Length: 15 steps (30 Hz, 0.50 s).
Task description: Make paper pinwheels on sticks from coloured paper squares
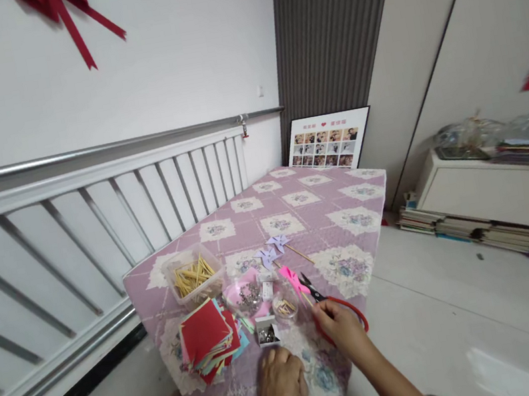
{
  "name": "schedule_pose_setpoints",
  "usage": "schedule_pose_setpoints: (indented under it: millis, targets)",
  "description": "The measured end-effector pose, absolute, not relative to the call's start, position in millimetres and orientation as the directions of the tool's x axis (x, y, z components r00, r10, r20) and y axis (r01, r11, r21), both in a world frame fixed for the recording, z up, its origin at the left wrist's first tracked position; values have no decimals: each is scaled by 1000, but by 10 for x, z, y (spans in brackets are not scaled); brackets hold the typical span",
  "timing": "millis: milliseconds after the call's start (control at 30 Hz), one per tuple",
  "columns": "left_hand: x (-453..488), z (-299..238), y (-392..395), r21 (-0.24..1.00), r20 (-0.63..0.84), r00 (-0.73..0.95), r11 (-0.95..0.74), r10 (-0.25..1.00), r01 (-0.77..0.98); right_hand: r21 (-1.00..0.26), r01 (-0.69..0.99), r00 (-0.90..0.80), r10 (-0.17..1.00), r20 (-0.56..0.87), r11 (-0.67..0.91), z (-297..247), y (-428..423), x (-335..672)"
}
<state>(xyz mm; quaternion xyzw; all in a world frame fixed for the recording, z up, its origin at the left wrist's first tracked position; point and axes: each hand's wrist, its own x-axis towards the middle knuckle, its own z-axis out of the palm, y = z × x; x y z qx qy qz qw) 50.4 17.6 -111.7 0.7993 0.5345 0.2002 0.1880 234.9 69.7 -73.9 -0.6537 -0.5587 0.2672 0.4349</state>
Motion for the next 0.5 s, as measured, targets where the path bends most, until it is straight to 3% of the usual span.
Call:
schedule_pose_setpoints:
  millis: [233, 500]
  targets:
    - [586, -1130, 263, 492, 75, 344, -335, 936, 803, -735, 663, 296, 952, 80, -144, -725, 1468, 2852]
    - [621, -1235, 435, 469, -185, 392, -269, 901, 841, -599, 723, 392, 918, -55, -344, -759, 2296, 3236]
